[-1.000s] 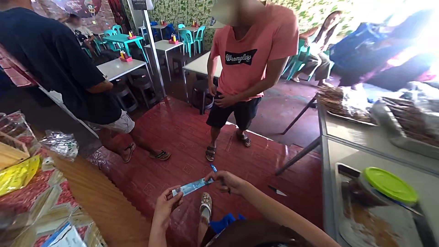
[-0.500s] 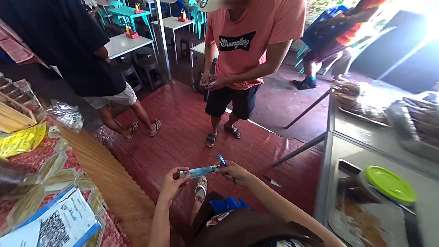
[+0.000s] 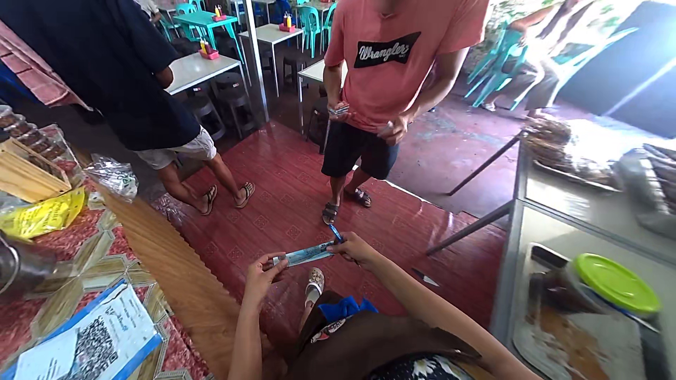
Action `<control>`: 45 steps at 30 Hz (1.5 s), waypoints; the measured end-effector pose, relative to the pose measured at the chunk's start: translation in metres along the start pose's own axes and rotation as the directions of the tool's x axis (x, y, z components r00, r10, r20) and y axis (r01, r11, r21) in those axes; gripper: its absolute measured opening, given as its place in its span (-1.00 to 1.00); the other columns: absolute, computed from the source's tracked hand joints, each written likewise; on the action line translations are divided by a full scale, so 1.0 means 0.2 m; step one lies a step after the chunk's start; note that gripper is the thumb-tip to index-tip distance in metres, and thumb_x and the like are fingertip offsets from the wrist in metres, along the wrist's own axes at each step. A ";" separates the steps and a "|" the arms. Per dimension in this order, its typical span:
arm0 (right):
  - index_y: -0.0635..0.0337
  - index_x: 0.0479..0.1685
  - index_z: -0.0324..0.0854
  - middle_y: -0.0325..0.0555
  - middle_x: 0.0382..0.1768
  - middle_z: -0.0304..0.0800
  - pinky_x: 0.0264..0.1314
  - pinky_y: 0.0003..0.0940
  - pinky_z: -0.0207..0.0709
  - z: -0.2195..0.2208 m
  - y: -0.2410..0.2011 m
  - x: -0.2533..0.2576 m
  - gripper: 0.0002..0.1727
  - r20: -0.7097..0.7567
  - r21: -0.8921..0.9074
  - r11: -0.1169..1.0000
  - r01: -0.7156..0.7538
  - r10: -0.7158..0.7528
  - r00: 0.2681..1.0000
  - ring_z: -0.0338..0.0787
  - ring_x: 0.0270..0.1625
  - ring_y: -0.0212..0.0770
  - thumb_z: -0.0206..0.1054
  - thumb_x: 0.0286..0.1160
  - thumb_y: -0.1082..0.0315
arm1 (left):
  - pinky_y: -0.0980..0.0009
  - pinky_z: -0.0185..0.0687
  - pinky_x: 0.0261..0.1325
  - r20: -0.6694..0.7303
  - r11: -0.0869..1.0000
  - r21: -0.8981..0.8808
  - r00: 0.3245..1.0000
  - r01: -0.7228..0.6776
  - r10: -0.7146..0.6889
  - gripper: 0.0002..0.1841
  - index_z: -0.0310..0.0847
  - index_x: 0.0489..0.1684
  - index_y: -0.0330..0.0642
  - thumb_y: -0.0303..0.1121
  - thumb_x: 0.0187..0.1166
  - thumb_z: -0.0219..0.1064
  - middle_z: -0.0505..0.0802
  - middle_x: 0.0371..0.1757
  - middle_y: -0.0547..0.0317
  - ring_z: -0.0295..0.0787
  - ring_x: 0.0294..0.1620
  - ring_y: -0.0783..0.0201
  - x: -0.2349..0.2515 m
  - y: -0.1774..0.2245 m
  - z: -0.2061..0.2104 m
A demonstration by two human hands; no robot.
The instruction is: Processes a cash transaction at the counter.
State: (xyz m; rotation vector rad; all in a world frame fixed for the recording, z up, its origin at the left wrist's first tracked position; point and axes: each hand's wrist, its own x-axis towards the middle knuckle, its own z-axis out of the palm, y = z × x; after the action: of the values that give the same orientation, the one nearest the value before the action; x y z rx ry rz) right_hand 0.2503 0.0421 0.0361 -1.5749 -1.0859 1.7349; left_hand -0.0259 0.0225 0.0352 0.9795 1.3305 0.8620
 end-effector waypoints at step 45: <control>0.18 0.13 0.56 -0.36 -0.48 0.58 -0.65 -0.67 0.18 -0.01 0.01 0.03 -0.69 0.152 -0.082 0.996 0.047 -0.034 0.988 0.27 -0.71 -0.59 0.46 0.57 0.26 | 0.49 0.72 -0.22 -0.065 0.994 0.100 0.997 -0.032 0.039 -0.74 0.70 0.13 -0.38 -0.56 0.52 0.46 0.88 -0.24 0.05 0.79 -0.37 0.41 0.03 -0.02 -0.03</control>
State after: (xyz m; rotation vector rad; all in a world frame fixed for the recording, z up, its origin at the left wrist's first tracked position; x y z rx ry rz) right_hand 0.2507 0.0473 0.0315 -1.4797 -1.2721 1.8258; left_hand -0.0314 0.0264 0.0290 1.0617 1.4280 0.8692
